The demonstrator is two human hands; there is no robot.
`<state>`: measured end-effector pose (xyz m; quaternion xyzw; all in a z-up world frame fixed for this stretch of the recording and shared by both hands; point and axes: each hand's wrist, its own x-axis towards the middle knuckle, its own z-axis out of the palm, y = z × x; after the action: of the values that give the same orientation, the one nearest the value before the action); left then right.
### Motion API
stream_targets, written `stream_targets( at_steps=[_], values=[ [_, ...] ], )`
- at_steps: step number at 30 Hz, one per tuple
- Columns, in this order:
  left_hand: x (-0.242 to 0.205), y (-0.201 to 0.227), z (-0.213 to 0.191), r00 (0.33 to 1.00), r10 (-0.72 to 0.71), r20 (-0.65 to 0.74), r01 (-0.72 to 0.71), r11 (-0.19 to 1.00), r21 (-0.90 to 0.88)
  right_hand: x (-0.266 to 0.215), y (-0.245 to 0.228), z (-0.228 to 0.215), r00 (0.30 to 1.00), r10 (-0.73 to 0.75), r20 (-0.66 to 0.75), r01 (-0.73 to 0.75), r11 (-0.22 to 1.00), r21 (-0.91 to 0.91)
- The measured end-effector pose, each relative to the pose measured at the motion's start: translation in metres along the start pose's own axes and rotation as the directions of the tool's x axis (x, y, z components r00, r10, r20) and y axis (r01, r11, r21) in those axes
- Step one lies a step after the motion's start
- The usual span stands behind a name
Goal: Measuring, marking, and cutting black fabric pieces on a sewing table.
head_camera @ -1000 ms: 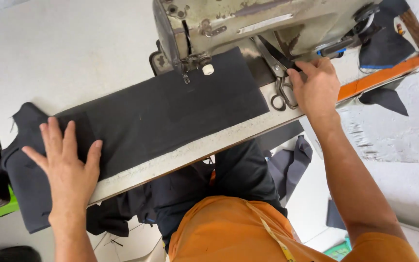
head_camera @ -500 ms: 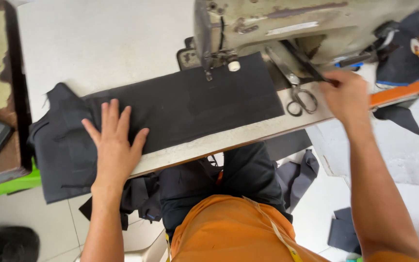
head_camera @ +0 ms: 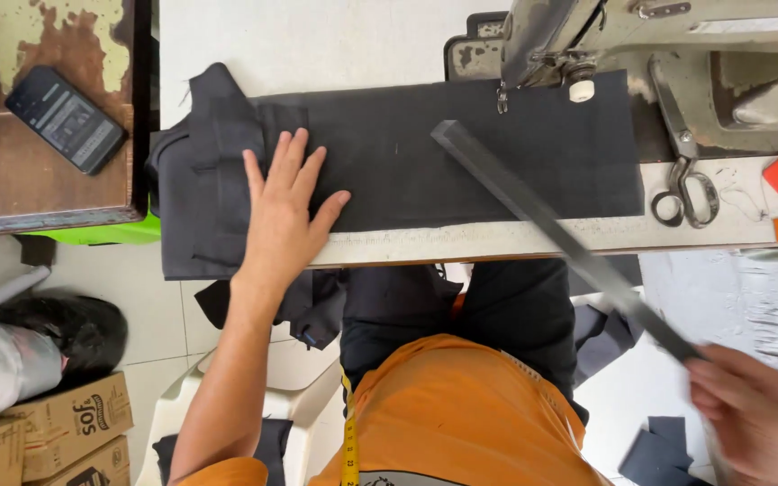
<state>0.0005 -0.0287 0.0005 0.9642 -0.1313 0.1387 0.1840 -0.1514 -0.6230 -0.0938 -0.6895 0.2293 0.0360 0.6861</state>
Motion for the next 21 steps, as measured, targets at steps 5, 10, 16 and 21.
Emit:
stream_targets(
  at_steps=[5, 10, 16, 21],
  values=[
    [0.018, 0.021, 0.023, 0.999, 0.027, -0.022, -0.029, 0.990, -0.139, -0.033, -0.039, 0.228, 0.967, 0.212, 0.142, -0.244, 0.929, 0.278],
    [0.032, 0.025, 0.029, 0.985, 0.167, 0.052, -0.164, 0.985, -0.061, -0.046, -0.115, 0.269, 0.844, 0.188, 0.503, 0.026, 0.921, -0.388],
    [0.043, 0.023, 0.008, 0.968, 0.128, 0.216, -0.103, 0.987, -0.124, 0.020, -0.129, 0.161, 0.842, -0.295, 0.451, 0.527, 0.625, -0.576],
    [0.044, -0.005, -0.015, 0.961, 0.134, 0.240, -0.123, 0.991, -0.059, 0.173, -0.093, 0.010, 0.499, -0.781, 0.376, 0.559, -0.041, -0.828]
  ],
)
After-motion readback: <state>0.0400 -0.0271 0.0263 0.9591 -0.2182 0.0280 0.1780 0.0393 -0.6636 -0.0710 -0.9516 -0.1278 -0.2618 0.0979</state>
